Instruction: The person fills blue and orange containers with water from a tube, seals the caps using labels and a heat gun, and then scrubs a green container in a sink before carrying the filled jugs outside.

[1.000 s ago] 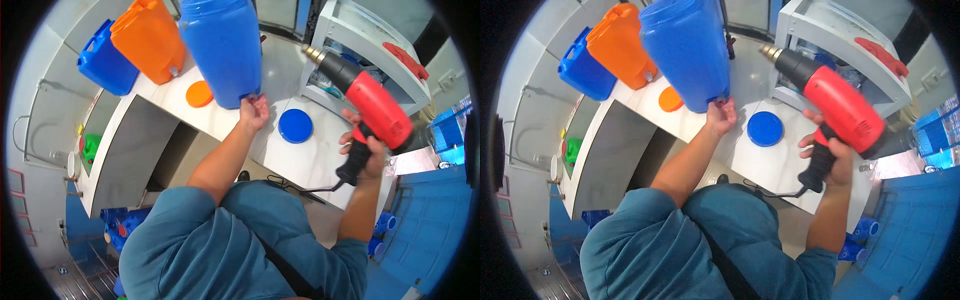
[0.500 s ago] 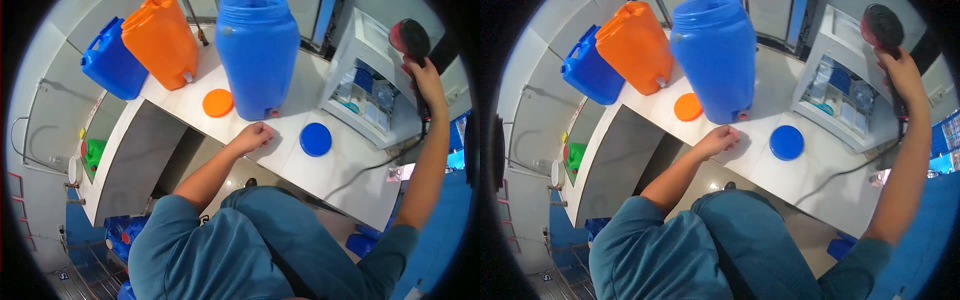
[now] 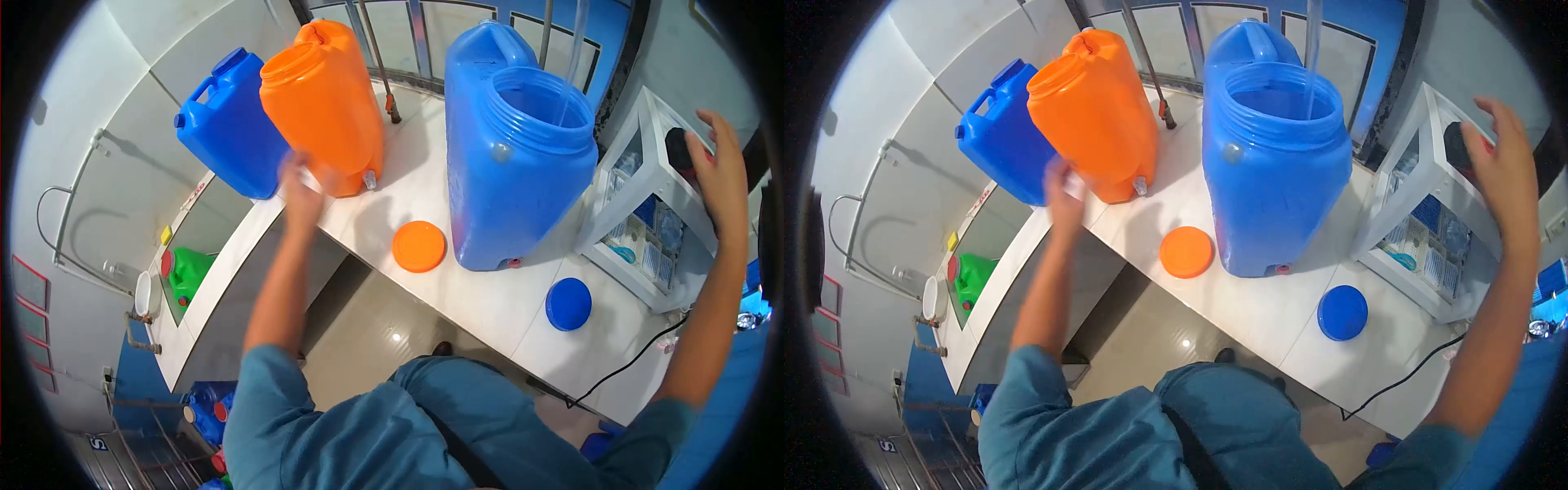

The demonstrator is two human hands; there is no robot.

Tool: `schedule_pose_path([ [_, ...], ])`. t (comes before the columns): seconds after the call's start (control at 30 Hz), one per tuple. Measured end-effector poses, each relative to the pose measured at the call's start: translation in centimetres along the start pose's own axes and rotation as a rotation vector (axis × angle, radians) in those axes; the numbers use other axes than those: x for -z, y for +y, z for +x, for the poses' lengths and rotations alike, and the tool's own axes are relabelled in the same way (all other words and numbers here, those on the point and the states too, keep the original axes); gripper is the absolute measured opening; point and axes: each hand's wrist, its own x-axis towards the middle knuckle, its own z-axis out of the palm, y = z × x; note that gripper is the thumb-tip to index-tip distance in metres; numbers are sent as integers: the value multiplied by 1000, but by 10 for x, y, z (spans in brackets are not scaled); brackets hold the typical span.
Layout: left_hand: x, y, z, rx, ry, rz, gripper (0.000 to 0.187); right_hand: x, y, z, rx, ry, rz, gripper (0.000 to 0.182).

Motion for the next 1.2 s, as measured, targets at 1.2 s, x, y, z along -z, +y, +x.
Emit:
schedule_pose_path([
  [1.2,18,15,146,49,-172,325,106,-202,-135,-214,-1028,-153,1808,55],
])
